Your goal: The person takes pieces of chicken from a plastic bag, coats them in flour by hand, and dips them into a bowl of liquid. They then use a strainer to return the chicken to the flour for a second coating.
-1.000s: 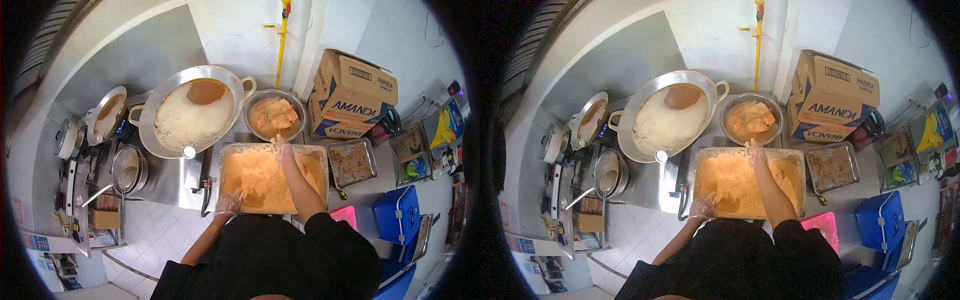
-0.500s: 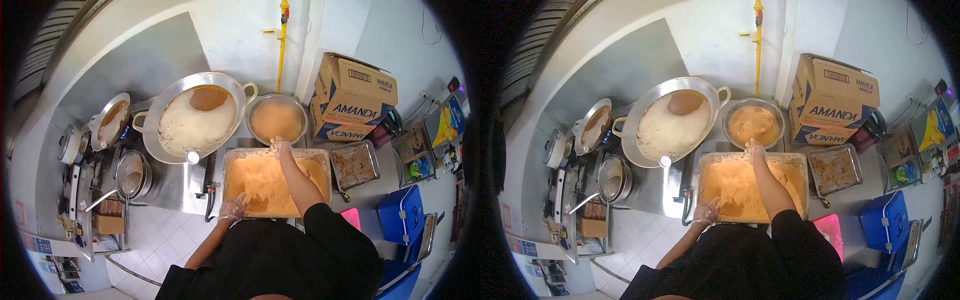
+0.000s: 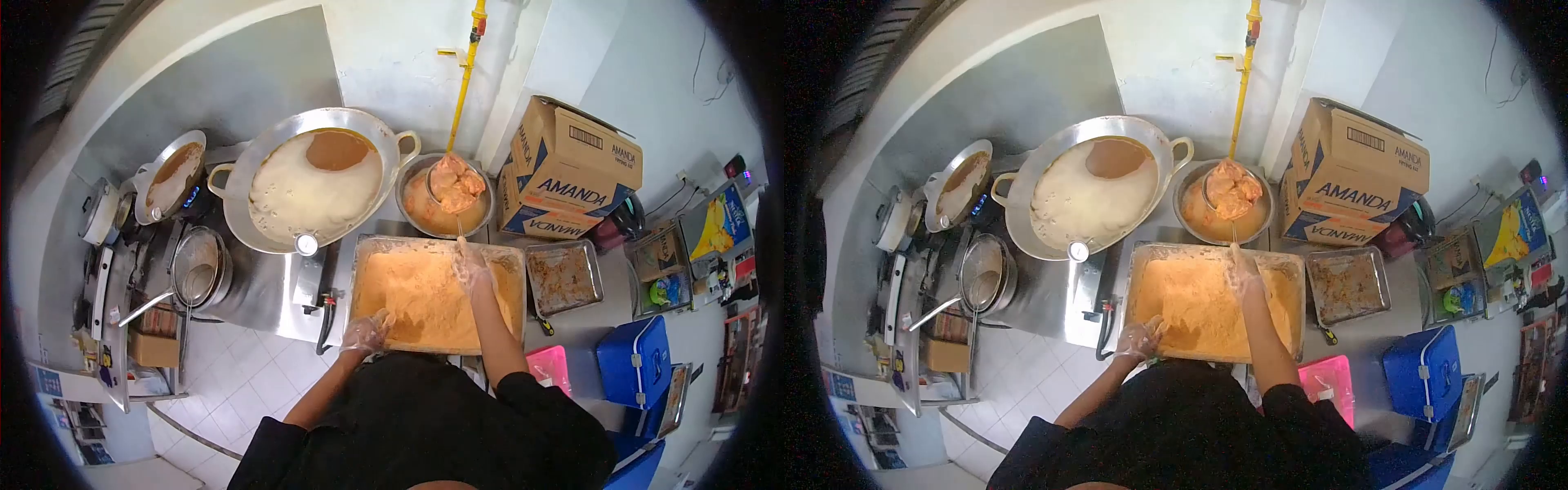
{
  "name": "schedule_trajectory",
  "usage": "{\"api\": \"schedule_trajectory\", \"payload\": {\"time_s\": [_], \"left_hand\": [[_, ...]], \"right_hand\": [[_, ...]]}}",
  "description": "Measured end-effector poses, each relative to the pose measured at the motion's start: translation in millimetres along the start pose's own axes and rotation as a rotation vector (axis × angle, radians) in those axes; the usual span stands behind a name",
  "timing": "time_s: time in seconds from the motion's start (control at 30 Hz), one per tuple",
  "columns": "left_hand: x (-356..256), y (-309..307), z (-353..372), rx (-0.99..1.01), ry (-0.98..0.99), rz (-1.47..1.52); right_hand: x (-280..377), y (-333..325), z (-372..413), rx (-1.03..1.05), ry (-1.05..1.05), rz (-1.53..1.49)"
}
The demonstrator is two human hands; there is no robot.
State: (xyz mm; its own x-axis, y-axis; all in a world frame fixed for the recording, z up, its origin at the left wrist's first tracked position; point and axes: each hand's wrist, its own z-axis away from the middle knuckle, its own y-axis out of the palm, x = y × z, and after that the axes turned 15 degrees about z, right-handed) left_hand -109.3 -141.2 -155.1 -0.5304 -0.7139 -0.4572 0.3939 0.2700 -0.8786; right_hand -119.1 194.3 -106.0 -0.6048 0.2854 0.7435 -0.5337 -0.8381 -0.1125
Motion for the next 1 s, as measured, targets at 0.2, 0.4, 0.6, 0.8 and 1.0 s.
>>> {"api": "schedule_trajectory", "payload": {"time_s": [0.2, 0.4, 0.6, 0.8, 1.0], "left_hand": [[39.8, 51.3, -7.3, -0.014, 0.082, 0.056], [-0.8, -5.5, 2.8, -0.013, -0.014, 0.187], [-3.6, -9.4, 3.2, -0.037, 0.021, 0.157], [-13.3, -22.9, -1.3, 0.076, -0.043, 0.231], [-21.3, -33.2, -0.9, 0.122, -0.092, 0.222]], "right_hand": [[-7.0, 10.6, 15.3, 0.074, -0.093, -0.07], [-18.2, 14.5, 9.7, 0.028, 0.045, -0.374], [-19.8, 6.2, 12.2, 0.199, 0.029, -0.116], [-20.9, 3.6, -3.2, 0.168, -0.061, -0.099], [-24.3, 7.4, -11.3, 0.102, 0.004, -0.115]]}}
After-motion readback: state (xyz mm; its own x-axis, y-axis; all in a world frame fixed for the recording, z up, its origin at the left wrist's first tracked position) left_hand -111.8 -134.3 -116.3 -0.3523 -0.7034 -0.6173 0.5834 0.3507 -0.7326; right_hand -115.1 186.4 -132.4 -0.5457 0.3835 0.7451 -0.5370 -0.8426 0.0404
